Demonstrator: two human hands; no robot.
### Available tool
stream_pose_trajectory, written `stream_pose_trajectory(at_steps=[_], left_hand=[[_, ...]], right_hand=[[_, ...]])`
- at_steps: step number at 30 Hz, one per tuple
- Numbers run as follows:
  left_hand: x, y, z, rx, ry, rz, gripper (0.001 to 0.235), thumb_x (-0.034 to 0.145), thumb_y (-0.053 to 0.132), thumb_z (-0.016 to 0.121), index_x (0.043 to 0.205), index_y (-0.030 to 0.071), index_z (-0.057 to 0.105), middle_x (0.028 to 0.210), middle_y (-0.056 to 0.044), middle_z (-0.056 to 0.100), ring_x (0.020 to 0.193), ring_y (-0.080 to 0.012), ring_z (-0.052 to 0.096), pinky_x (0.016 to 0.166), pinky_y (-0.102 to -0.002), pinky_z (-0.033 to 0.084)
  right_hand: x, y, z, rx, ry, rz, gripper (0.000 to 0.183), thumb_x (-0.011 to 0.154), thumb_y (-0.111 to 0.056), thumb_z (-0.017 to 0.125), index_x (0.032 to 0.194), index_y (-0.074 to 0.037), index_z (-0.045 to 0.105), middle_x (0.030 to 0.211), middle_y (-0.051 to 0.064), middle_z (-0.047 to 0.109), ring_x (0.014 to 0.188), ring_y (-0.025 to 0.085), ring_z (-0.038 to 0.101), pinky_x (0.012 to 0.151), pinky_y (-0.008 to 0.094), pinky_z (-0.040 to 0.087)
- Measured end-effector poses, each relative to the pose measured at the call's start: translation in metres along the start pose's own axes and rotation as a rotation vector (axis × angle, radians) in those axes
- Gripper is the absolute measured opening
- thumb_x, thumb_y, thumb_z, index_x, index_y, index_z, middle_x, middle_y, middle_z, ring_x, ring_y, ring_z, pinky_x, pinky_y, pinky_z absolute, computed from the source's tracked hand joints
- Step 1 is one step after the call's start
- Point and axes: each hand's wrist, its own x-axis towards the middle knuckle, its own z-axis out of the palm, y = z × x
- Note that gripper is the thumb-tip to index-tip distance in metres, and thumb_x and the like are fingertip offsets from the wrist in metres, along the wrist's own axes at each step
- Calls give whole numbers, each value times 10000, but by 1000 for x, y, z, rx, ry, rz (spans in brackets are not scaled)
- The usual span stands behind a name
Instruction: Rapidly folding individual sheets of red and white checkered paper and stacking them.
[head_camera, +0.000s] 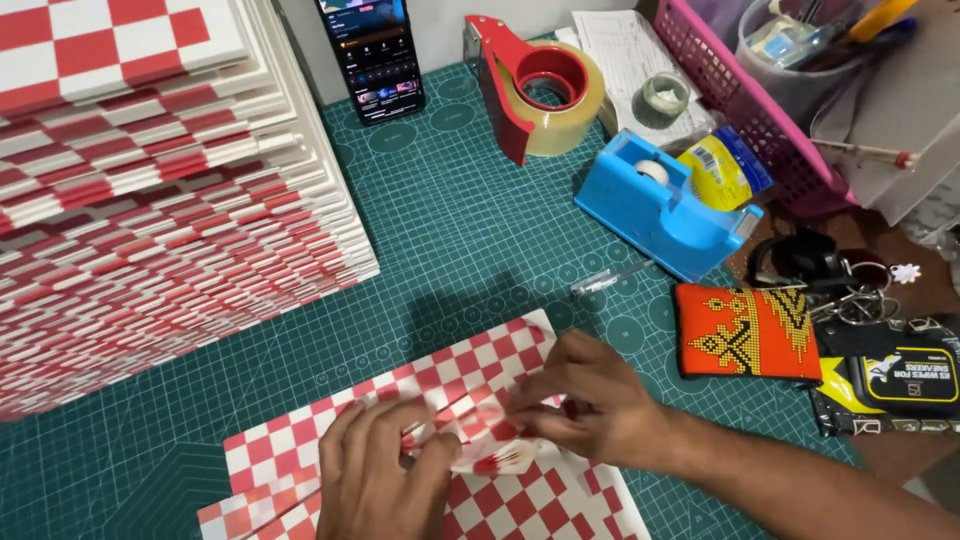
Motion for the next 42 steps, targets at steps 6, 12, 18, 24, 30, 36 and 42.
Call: stream_pose_trajectory(at_steps=[6,12,18,24,30,36,42], left_hand=[[-2,-3,2,-30,28,64,123,899,82,682,887,172,598,874,-22,663,908,-252,654,940,-493,460],[0,-3,-6,-37,-5,90,71,912,120,641,882,183,650,879,0,649,908,-235,641,947,-498,452],[2,-2,-1,-67,-5,32,178,942,364,693,876,204,649,907,13,661,959,-238,661,937,-476,434],[-4,-3,-2,-86,-59,59,49,922,168,619,932,206,648,882,0,616,917,-259,624,941,-514,440],[-4,-7,-2,-97,-110,38,189,825,121,710,981,212,653,1132,-69,631,1136,-308,610,1026,-594,414],[-3,-7,1,-64,-2,77,130,889,90,694,967,168,624,881,-8,640,900,-247,631,957,-496,461],[0,-3,-5,-58,-97,26,165,812,121,760,934,176,662,1166,-126,632,1164,-367,592,1056,-622,434]], right_hand=[[4,-5,-2,38,57,18,135,934,-141,727,1040,-72,679,923,19,721,773,121,626,681,241,530],[2,-3,0,-28,-34,152,323,808,-141,881,1075,-58,719,913,40,654,783,124,619,675,232,599],[0,0,-2,86,15,83,222,861,-244,812,992,-98,707,878,25,656,727,118,566,615,235,509],[3,-4,2,106,-62,216,290,869,-115,803,1112,-17,678,977,90,545,792,148,747,749,227,762],[-5,1,3,49,45,48,244,783,-232,880,944,-103,750,883,17,669,659,63,509,545,173,457],[-1,0,4,-125,-19,174,329,798,-264,875,1056,-100,753,933,-27,751,808,113,577,706,240,509],[-5,3,4,-115,18,-21,210,876,-302,783,996,-137,736,896,-50,723,721,88,503,635,249,408]])
